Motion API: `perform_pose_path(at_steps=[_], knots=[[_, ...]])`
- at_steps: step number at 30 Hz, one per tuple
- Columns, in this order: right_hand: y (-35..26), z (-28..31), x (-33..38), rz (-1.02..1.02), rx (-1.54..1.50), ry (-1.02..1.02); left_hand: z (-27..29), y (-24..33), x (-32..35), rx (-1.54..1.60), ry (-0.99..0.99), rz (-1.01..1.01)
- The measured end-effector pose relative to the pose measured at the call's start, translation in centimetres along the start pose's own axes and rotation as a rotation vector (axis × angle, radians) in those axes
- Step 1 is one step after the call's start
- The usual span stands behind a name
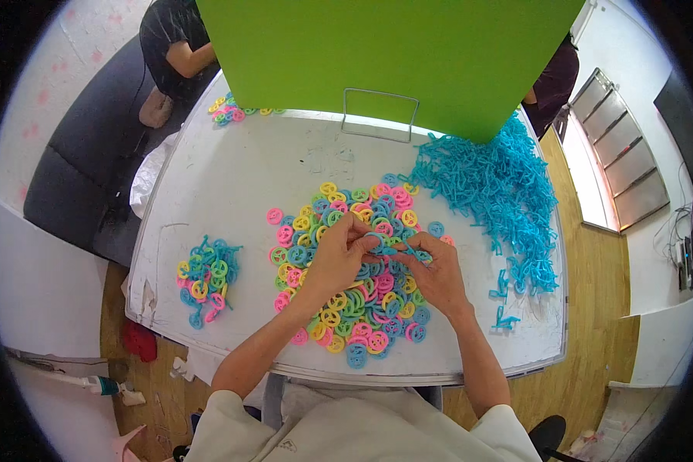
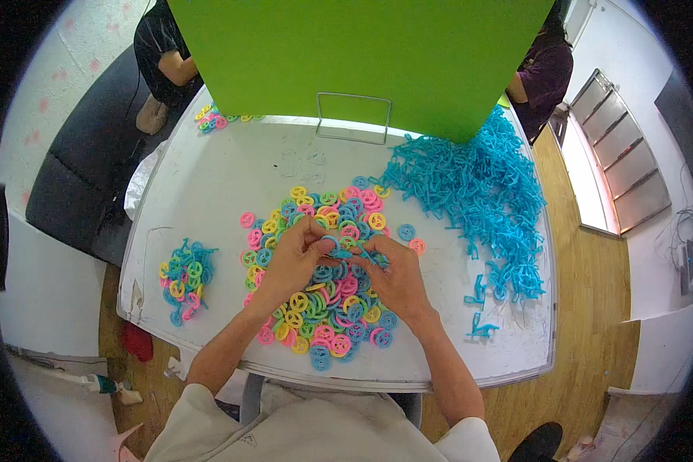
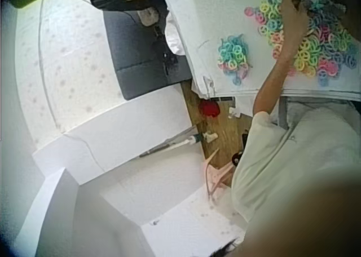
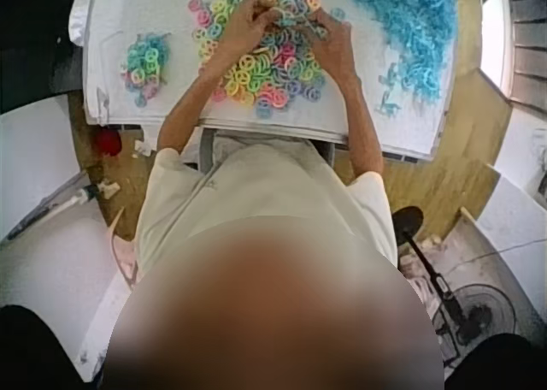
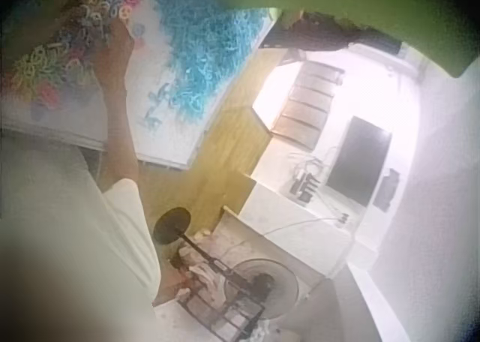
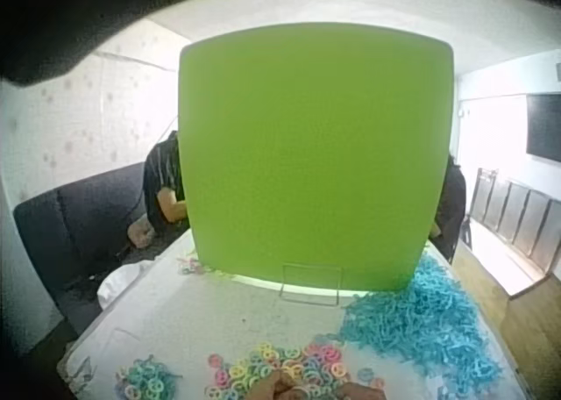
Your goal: Connecting colorful plastic chain links together while sitting at a workbench.
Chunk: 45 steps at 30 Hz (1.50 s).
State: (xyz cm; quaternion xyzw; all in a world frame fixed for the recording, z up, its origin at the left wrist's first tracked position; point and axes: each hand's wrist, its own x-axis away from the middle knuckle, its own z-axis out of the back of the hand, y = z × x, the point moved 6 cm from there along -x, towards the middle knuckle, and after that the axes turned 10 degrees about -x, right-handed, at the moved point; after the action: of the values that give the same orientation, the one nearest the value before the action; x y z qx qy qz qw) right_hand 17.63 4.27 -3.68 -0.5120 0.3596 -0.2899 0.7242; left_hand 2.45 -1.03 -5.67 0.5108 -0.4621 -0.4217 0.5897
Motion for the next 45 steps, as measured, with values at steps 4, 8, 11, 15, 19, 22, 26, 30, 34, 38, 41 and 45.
perform_pose_path(at_steps=[4,8,11,15,19,22,26,30,34,38,41,45], knots=[[-0.6,0.0,-0.1,-0.026,-0.003,-0.028,0.0,0.8,0.3,-0.168,0.083,-0.073],[0.6,0.0,-0.1,-0.181,-0.029,0.002,-0.5,0.9,0.9,-0.188,0.182,-0.224],[1.1,0.0,0.1,-0.241,-0.272,0.074,-1.0,1.9,1.4,-0.172,0.175,-0.313],[1.9,-0.4,0.2,-0.235,-0.339,0.085,-1.0,1.8,1.7,-0.208,0.186,-0.296],[2.3,-0.9,0.5,-0.383,-0.591,0.025,-1.1,2.1,2.0,-0.312,0.256,-0.397],[3.8,-1.6,0.9,-0.549,-0.83,0.053,-1.1,2.0,2.0,-0.311,0.267,-0.418],[3.5,-1.8,0.9,-0.508,-0.833,0.049,-1.3,2.1,2.0,-0.275,0.261,-0.379],[3.0,-1.7,1.0,-0.336,-0.573,0.149,-1.4,2.6,2.1,-0.343,0.228,-0.341],[3.5,-2.4,1.3,-0.515,-0.873,0.197,-1.4,2.0,2.0,-0.28,0.296,-0.431],[3.3,-2.2,1.4,-0.5,-0.83,0.22,-1.7,2.3,2.0,-0.132,0.192,-0.296],[2.0,-1.1,1.1,-0.271,-0.386,0.277,-1.6,2.0,1.6,-0.217,0.199,-0.266],[1.0,-1.0,0.9,-0.154,-0.189,0.234,-0.9,1.3,1.2,-0.166,0.186,-0.298]])
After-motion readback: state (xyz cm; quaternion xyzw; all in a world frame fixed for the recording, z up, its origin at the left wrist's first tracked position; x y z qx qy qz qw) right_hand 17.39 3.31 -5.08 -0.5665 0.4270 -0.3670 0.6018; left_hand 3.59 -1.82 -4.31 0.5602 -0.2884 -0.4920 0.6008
